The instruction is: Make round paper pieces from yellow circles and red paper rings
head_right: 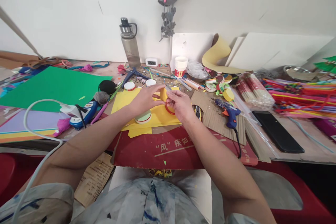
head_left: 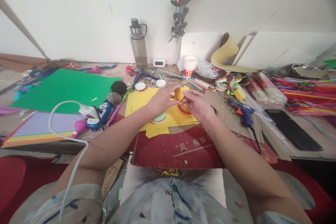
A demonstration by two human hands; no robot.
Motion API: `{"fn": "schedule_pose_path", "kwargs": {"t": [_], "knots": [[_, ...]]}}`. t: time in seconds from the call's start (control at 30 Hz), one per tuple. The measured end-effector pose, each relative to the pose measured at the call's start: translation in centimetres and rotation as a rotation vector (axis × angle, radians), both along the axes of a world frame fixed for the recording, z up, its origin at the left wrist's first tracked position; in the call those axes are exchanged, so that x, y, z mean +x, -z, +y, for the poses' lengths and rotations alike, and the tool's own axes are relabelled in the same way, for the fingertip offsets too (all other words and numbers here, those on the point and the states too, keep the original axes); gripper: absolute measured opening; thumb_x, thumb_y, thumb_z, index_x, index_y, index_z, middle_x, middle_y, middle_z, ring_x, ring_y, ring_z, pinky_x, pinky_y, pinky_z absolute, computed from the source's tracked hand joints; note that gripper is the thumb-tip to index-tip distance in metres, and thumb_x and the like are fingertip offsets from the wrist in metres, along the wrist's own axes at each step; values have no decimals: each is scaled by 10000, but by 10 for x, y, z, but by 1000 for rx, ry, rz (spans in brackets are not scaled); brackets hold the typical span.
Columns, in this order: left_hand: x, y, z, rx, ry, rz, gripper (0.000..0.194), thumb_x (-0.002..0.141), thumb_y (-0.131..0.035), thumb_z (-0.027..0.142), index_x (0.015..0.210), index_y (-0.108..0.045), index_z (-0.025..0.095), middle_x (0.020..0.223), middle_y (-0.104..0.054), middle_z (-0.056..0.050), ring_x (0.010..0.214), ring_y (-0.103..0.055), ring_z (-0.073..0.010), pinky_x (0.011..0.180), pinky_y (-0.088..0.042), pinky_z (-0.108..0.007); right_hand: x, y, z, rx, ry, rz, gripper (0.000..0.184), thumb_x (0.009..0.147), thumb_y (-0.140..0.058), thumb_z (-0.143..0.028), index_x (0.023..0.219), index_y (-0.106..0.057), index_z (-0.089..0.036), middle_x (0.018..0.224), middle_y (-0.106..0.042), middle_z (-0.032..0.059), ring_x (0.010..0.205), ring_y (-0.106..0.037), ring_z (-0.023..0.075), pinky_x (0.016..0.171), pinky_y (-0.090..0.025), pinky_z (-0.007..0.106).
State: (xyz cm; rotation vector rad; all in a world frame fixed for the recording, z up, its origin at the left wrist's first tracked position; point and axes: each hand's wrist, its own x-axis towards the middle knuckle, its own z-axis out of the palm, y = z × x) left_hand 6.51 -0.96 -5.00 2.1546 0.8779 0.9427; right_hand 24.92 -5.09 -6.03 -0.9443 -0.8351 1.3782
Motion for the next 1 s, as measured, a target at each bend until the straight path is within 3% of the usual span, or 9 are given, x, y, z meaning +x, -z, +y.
{"fn": "schedule_pose_path", "kwargs": {"t": [0.13, 0.33, 0.5, 0.63, 0.77, 1.0], "knots": [[1, 1, 0, -142, 57, -119, 619, 758, -881, 216, 1354, -718, 213, 1453, -704, -146, 1215, -717, -283, 1020, -636, -462, 1, -1, -1, 9, -34, 26, 515, 489, -1075, -499, 733, -735, -200, 580, -666, -21, 527, -593, 84, 489, -516, 191], [4, 4, 2, -248, 138, -268, 685, 697, -931, 287, 1342, -725, 187, 1454, -699, -167, 1304, -686, -308, 1167, -524, -510, 1, -1, -2, 41, -52, 31, 538, 487, -1072, -518, 743, -721, -201, 579, -656, -44, 533, -595, 69, 510, -513, 177], [8, 3, -1, -313, 173, -330, 613, 740, -917, 342, 1302, -736, 178, 1402, -717, -166, 1292, -680, -288, 1143, -523, -483, -3, -3, -3, 76, -56, 23, 515, 510, -1059, -513, 740, -714, -207, 576, -648, -55, 535, -596, 75, 503, -491, 187], [8, -1, -2, -372, 205, -343, 632, 728, -919, 337, 1310, -733, 179, 1380, -734, -155, 1248, -697, -267, 1124, -525, -474, -3, -3, -4, 87, -48, 37, 557, 444, -1067, -548, 708, -719, -202, 567, -650, -52, 528, -588, 66, 503, -486, 180], [6, -1, 0, -439, 218, -342, 655, 697, -935, 339, 1308, -748, 195, 1329, -771, -130, 1190, -718, -254, 1113, -523, -477, -2, -2, -3, 82, -55, 3, 565, 467, -1053, -580, 710, -714, -200, 591, -659, -43, 556, -606, 76, 530, -509, 191], [4, 2, 4, -542, 185, -376, 721, 645, -956, 306, 1324, -745, 184, 1301, -781, -133, 1144, -729, -240, 1054, -552, -456, 13, -13, -16, 103, -1, -127, 584, 492, -1042, -587, 837, -753, -214, 708, -681, -31, 621, -599, 90, 570, -507, 216]]}}
